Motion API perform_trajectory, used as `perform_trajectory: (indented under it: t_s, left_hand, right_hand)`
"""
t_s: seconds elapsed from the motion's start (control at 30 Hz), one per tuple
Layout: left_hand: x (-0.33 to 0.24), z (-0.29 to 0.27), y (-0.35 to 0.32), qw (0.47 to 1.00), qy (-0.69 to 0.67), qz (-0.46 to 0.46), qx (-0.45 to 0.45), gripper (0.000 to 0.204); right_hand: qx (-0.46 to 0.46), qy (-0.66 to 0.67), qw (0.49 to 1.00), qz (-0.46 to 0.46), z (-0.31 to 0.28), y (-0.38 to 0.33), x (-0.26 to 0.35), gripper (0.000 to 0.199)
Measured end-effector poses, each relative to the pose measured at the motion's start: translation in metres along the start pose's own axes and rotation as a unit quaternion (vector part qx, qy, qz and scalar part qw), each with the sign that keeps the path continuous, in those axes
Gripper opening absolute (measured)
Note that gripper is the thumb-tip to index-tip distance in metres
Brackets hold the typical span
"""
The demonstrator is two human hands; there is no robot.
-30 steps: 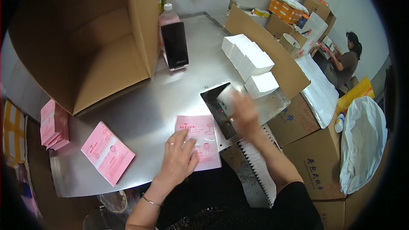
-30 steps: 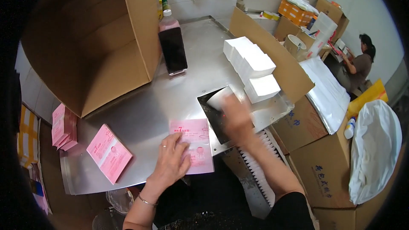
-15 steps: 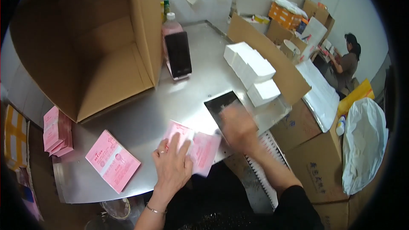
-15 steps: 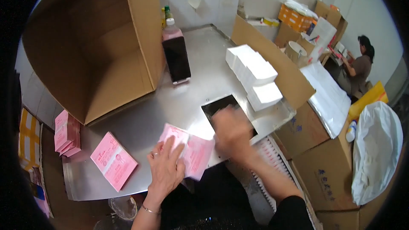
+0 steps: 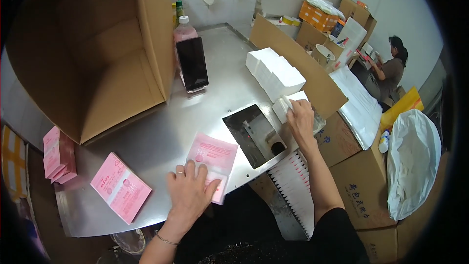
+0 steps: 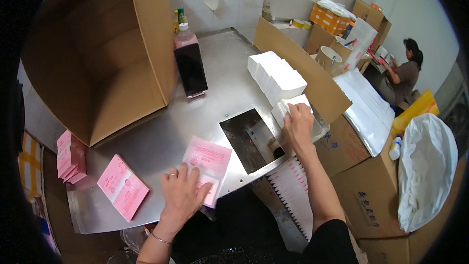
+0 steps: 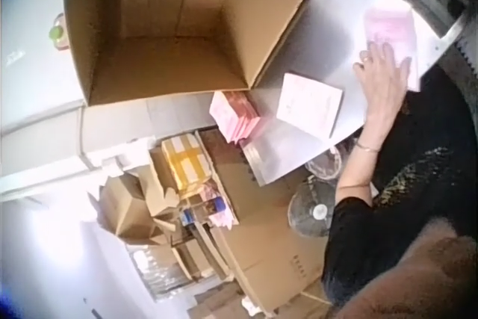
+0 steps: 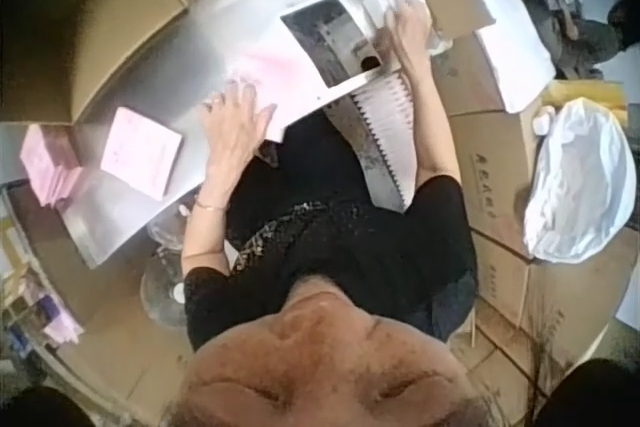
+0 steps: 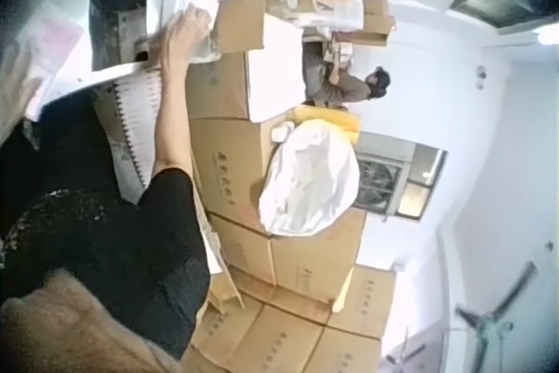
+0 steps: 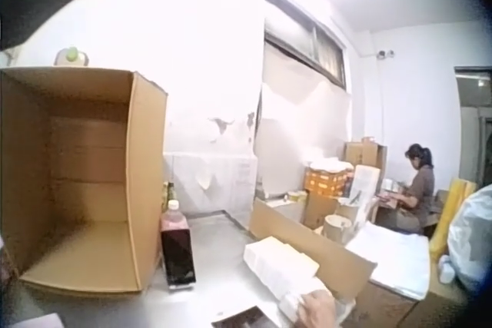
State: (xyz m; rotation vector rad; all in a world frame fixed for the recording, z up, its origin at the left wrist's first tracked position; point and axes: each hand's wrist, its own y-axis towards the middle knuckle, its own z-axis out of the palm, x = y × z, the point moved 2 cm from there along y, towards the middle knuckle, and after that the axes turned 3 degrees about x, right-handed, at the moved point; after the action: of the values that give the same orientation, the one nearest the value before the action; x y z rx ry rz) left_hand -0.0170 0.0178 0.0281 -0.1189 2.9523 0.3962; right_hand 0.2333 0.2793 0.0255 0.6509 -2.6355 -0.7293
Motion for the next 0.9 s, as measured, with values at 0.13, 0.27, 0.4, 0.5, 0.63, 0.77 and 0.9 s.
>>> perform_trajectory:
  t_s: [0.13, 0.27, 0.4, 0.5, 0.63, 0.77, 0.9]
  left_hand:
    - [-0.01, 0.02, -0.005, 0.993, -0.096, 0.064, -0.023, 0.04]
    - [0.005, 0.011, -0.01, 0.985, -0.163, 0.049, -0.025, 0.052]
    - [-0.003, -0.002, -0.006, 0.99, -0.136, 0.021, -0.014, 0.074]
    - [-0.015, -0.002, -0.012, 0.991, -0.133, 0.001, -0.02, 0.078]
    - [0.016, -0.032, -0.036, 0.989, -0.131, -0.063, 0.0, 0.057]
    - [0.026, -0.03, -0.054, 0.986, -0.163, 0.013, -0.034, 0.024]
    - [0.07, -0.042, -0.083, 0.965, -0.101, -0.073, -0.231, 0.026]
  right_hand:
    - [-0.081, 0.013, 0.992, -0.09, -0.005, -0.017, 0.024, 0.038]
    - [0.115, 0.192, 0.903, -0.368, -0.025, -0.105, 0.153, 0.033]
    - [0.128, 0.148, 0.896, -0.399, 0.01, -0.118, 0.175, 0.027]
    - [0.116, 0.131, 0.937, -0.303, 0.043, -0.072, 0.189, 0.024]
    - [0.195, 0.138, 0.958, -0.155, 0.071, -0.056, 0.112, 0.025]
    - [0.372, 0.02, 0.924, -0.083, 0.057, -0.044, 0.081, 0.018]
    - [0.047, 0.093, 0.988, -0.117, 0.001, -0.037, 0.072, 0.021]
